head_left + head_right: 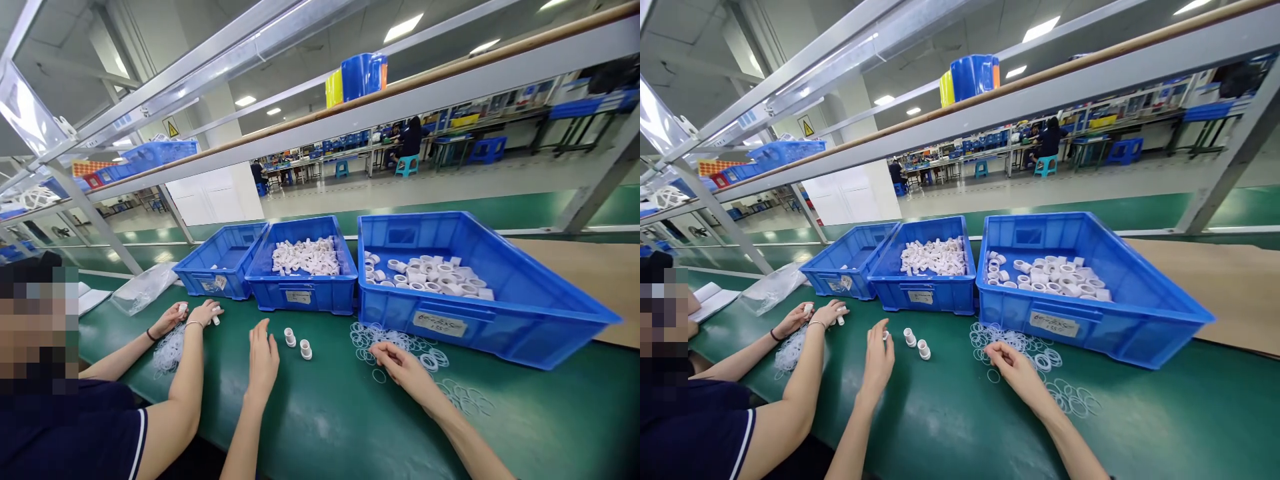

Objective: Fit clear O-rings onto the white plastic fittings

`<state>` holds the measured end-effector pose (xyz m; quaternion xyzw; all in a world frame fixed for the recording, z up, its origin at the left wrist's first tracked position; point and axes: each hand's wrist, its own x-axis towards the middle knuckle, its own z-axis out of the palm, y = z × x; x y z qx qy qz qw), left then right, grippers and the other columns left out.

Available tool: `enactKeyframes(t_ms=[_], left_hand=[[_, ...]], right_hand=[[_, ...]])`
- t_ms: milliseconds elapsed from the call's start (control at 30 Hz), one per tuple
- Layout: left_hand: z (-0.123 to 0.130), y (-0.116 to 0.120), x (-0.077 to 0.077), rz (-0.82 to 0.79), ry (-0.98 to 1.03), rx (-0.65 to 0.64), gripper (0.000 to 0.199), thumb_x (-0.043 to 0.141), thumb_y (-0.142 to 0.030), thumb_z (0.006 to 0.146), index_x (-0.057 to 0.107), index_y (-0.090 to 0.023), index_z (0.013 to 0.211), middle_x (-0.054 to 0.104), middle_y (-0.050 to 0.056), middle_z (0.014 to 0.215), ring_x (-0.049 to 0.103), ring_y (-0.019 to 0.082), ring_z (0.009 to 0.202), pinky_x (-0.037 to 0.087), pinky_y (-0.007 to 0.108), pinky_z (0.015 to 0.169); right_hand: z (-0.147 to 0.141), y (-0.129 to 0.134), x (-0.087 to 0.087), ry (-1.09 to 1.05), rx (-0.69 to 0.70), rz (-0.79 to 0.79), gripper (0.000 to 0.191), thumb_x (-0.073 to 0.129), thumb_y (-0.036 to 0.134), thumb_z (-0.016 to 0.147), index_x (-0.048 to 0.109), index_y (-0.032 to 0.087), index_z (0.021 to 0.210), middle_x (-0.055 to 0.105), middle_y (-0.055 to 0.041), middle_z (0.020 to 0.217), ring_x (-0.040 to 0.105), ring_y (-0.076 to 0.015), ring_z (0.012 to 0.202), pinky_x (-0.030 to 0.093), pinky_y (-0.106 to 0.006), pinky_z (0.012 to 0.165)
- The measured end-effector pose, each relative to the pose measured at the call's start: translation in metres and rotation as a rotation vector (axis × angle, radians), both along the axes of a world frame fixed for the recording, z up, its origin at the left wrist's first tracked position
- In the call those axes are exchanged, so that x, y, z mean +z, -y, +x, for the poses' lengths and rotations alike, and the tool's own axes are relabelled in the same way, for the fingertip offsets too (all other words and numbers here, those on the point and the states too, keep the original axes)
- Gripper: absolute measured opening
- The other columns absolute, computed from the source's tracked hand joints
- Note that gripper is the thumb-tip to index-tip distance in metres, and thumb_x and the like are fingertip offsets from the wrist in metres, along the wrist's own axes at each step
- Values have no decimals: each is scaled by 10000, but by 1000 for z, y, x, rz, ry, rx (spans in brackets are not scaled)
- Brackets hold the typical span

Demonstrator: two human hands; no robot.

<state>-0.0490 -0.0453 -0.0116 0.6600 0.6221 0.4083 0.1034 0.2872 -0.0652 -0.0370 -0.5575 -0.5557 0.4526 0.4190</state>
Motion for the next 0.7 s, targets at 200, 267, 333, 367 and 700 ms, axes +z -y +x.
enactKeyframes(t_ms=[200,267,333,367,700], left_hand=[[25,1,-27,-270,288,-117,565,424,-119,864,330,-159,1420,458,179,1423,594,162,958,504,331,892],[29,-2,-30,-312,286,-124,581,436,-113,852,327,-146,1421,553,163,1281,587,145,824,507,320,833],[33,-4,-31,-325,277,-137,582,443,-114,853,326,-138,1423,604,109,1081,572,143,772,500,313,818],[35,-3,-30,-328,274,-146,579,448,-123,858,324,-140,1423,599,84,1012,570,145,774,496,308,817],[72,-2,-26,-353,268,-281,523,479,-167,876,348,-176,1382,578,70,1058,563,147,831,485,302,837]], right_hand=[[3,-1,4,4,57,3,458,519,678,886,601,229,929,530,11,776,409,-117,588,326,-234,500],[5,-2,3,10,60,3,462,512,677,889,610,228,943,533,8,779,414,-120,592,334,-237,504],[7,-3,2,9,53,11,469,510,680,890,616,226,949,533,7,779,417,-120,594,337,-237,505],[7,-3,2,8,53,15,471,511,680,891,619,225,950,533,8,777,421,-120,597,339,-236,506],[5,0,5,41,58,33,466,498,668,902,615,218,928,534,8,768,441,-134,630,350,-249,548]])
